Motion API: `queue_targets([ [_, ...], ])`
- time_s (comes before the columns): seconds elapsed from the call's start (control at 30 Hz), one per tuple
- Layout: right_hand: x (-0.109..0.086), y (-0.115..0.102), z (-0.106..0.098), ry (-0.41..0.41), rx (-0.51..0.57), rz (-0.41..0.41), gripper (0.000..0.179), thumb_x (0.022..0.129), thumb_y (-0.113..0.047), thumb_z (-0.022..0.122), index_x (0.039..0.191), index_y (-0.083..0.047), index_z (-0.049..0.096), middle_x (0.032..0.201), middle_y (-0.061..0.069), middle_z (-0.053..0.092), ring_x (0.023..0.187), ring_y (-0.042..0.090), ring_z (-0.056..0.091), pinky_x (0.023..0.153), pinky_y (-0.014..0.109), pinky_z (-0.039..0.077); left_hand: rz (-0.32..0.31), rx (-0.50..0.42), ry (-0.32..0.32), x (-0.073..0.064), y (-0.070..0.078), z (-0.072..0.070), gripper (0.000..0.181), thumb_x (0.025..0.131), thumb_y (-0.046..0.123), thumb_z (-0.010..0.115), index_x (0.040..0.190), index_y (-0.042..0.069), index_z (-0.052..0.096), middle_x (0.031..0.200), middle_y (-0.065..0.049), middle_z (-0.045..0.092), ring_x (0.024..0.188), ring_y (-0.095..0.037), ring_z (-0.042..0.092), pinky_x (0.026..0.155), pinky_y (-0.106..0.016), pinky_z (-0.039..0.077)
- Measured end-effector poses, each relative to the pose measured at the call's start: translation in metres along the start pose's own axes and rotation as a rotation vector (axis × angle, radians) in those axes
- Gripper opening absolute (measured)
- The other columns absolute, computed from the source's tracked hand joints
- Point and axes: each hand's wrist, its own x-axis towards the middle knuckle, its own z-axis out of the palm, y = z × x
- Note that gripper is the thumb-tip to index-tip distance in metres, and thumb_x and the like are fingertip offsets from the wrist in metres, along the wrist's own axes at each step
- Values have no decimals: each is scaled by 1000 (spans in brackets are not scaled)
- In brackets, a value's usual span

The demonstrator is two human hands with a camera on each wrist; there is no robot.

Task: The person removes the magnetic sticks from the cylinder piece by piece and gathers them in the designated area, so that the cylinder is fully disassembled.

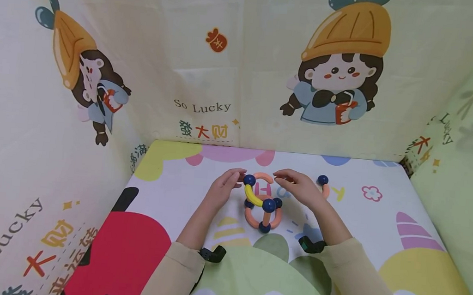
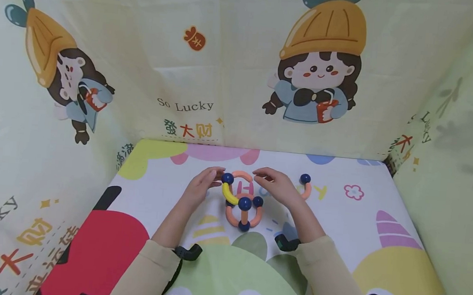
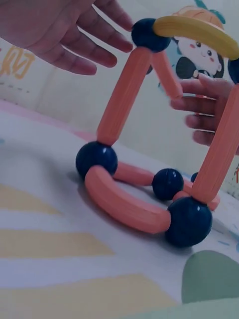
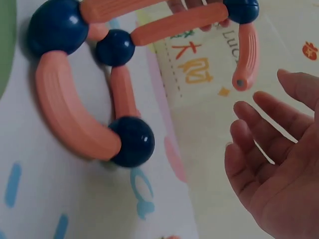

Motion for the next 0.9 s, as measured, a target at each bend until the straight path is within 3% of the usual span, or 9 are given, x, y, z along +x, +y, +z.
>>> queue_targets([
  [0.17,11,-11,5,-90,112,-37,44,94,-53,59,132,-30,59,133,0,61,126,28,53,105,57,43,-45,123,-26,1,11,2,48,93,64,52,131,35,59,130,6,63,118,-19,60,103,-43,50],
  [0.43,25,-10,14,-164,225,-64,44,97,-46,58,132,-19,61,121,10,67,113,33,60,100,57,47,-67,160,-62,3,8,7,45,93,60,56,131,37,58,126,6,64,116,-16,60,102,-41,50],
  [0.63,27,-8,19,-123,240,-38,41,95,-51,60,121,-20,68,106,9,68,107,40,57,98,57,45,-59,144,-54,2,10,8,44,93,59,57,130,35,59,125,5,64,118,-17,61,103,-42,49],
  [0.77,26,-9,20,-89,237,-36,41,93,-53,61,119,-22,69,108,7,68,112,42,56,100,58,45,-59,135,-60,2,11,8,44,93,59,57,130,35,59,125,5,64,119,-17,60,104,-42,49],
  [0.9,25,-8,21,-47,175,-60,40,92,-54,61,119,-25,69,116,8,68,110,35,59,100,55,47,-59,126,-65,2,10,8,42,94,55,58,129,33,60,124,5,64,117,-18,61,104,-42,49],
])
